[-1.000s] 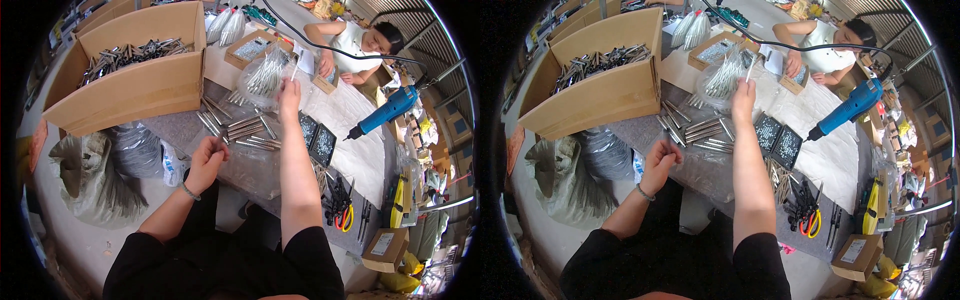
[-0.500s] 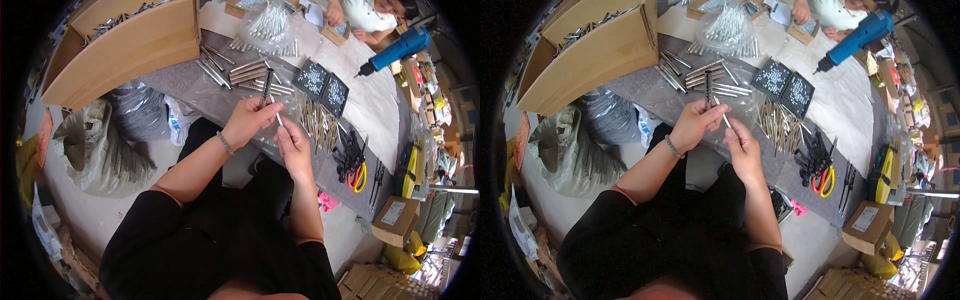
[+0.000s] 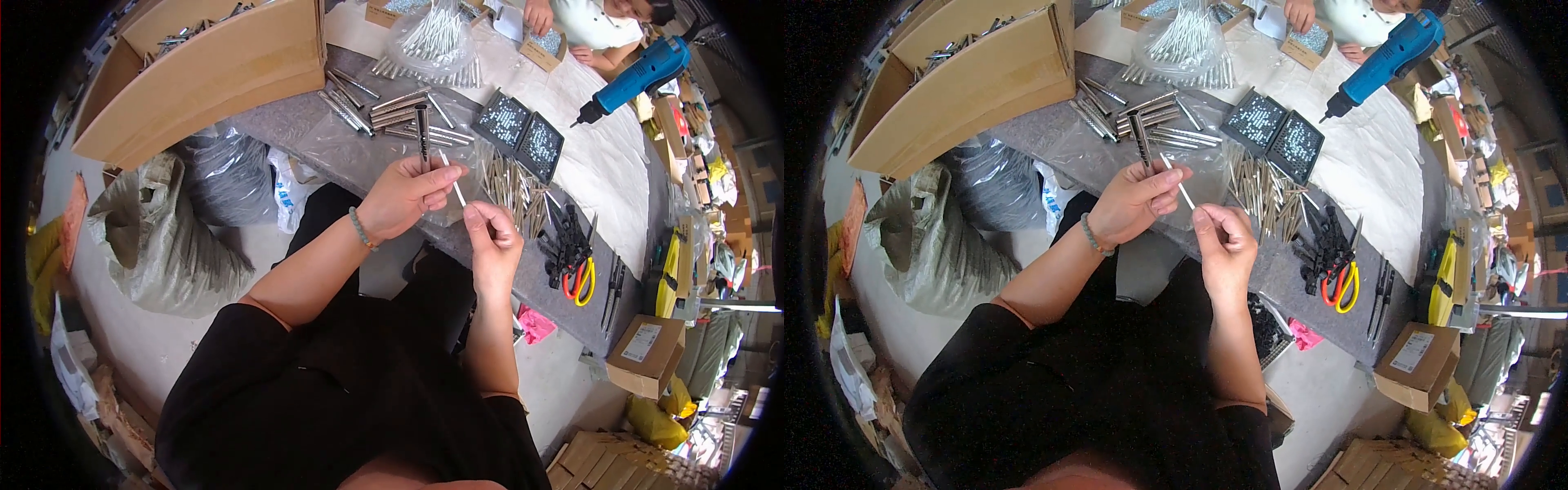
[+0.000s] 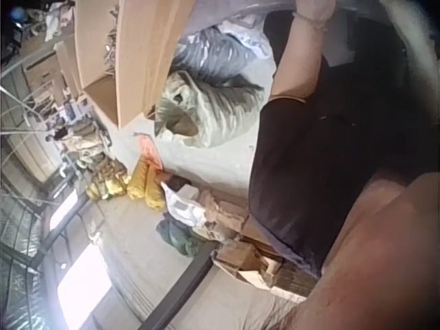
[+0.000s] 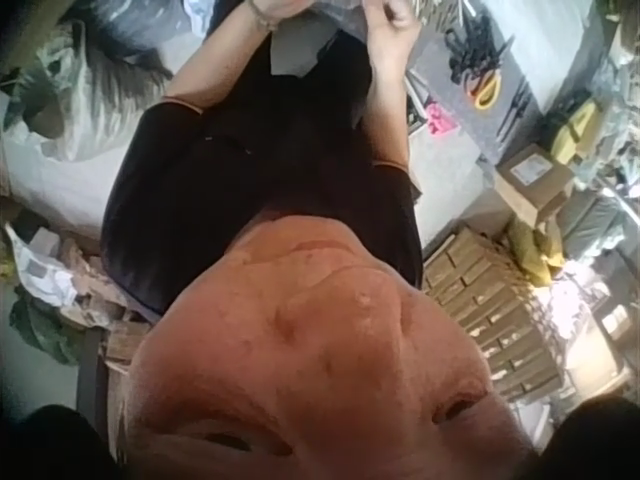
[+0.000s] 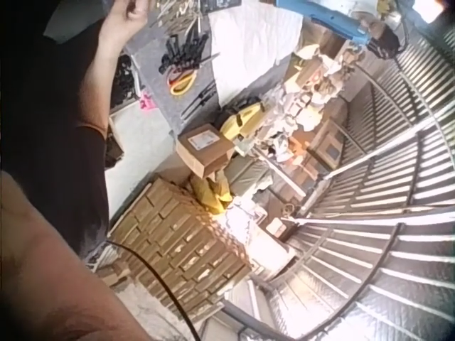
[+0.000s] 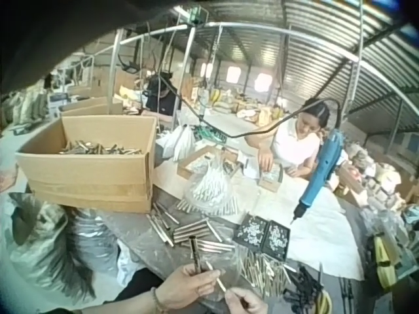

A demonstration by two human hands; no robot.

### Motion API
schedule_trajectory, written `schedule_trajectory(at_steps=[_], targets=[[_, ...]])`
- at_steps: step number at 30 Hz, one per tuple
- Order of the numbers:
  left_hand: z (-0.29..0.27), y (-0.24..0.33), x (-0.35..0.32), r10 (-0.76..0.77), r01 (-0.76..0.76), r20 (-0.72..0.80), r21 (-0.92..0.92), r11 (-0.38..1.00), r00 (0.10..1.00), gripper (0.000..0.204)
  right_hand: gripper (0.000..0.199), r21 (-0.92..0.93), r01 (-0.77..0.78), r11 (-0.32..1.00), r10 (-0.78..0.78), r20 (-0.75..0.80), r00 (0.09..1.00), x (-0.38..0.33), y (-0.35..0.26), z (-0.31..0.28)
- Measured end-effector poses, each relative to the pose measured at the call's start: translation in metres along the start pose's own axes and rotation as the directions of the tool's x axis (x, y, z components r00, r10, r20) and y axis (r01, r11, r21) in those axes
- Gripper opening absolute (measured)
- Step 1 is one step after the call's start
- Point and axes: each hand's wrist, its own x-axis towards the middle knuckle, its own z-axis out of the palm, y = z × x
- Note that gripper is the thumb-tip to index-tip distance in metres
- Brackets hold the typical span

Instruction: Assembling small metal and plastic parts using an electric screwdriver.

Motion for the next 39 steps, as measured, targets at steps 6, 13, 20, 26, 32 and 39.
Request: schedule_trajectory(at_steps=[6, 13, 20, 26, 32, 39], targets=[[0.002, 0.003, -0.003, -0.001, 0.001, 0.005, 0.004, 1.000, 1.000, 0.015, 0.013, 0.055, -0.210, 0.976, 0.210, -0.002, 0.978, -0.002, -0.013, 0.000], [0.000, 0.002, -0.004, -0.009, 0.009, 0.014, 0.009, 1.000, 1.000, 0.008, 0.014, -0.368, 0.119, 0.922, -0.132, -0.010, 0.991, -0.002, -0.017, 0.004], [0.002, 0.003, -0.005, -0.004, 0.004, -0.028, 0.000, 1.000, 1.000, 0.010, 0.014, -0.357, -0.008, 0.934, -0.010, -0.047, 0.999, -0.002, -0.013, 0.004], [-0.001, 0.001, -0.005, 0.001, -0.001, -0.024, -0.003, 1.000, 1.000, 0.013, 0.012, -0.397, 0.074, 0.915, -0.106, -0.060, 0.992, -0.004, -0.021, 0.006], [-0.002, 0.000, -0.006, -0.082, 0.082, 0.012, -0.003, 0.997, 0.997, 0.020, 0.012, -0.348, 0.039, 0.937, -0.060, -0.049, 0.997, -0.005, -0.004, 0.008], [-0.011, 0.001, -0.001, 0.001, 0.025, 0.100, -0.258, 0.966, 0.995, 0.033, 0.013, 0.017, -0.181, 0.983, 0.182, -0.084, 0.980, -0.006, -0.003, -0.001]])
